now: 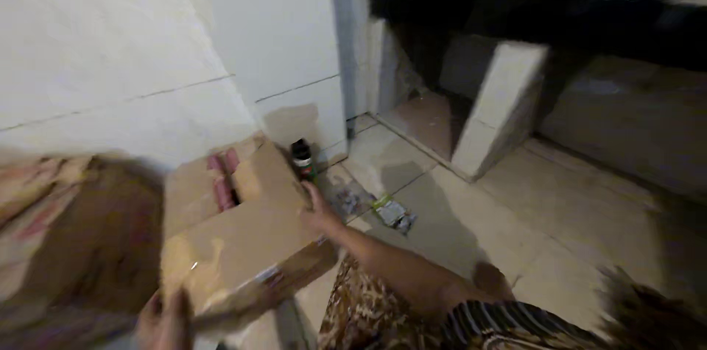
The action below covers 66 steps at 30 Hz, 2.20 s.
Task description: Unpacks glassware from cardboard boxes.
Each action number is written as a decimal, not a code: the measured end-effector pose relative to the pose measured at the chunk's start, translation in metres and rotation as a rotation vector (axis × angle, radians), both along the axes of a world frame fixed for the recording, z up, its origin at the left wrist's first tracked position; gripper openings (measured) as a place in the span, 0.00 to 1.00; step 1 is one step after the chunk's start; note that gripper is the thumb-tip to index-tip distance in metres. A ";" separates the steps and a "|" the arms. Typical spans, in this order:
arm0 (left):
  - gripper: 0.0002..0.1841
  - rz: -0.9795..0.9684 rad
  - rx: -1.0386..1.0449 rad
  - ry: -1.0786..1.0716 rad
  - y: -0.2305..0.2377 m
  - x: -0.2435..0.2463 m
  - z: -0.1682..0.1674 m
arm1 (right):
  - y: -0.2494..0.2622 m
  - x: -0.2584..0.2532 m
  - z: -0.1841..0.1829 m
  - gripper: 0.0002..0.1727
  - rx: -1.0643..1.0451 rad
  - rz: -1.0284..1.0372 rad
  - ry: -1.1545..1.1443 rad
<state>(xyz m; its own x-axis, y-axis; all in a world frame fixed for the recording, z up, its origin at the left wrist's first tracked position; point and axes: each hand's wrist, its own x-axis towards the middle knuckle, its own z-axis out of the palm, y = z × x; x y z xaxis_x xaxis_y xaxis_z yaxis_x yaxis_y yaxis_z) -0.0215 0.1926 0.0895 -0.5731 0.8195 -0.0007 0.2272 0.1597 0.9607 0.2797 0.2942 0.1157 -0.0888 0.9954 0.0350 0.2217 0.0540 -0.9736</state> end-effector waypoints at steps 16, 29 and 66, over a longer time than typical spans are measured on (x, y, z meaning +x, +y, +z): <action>0.27 0.030 0.002 -0.225 0.007 0.002 0.008 | -0.028 -0.092 0.017 0.58 0.387 0.690 -0.950; 0.24 0.090 -0.125 -0.208 -0.002 0.014 0.012 | -0.037 -0.092 0.004 0.57 0.565 0.650 -1.020; 0.25 0.137 -0.108 0.061 0.036 0.000 -0.008 | 0.006 -0.021 -0.047 0.42 0.675 0.150 -0.789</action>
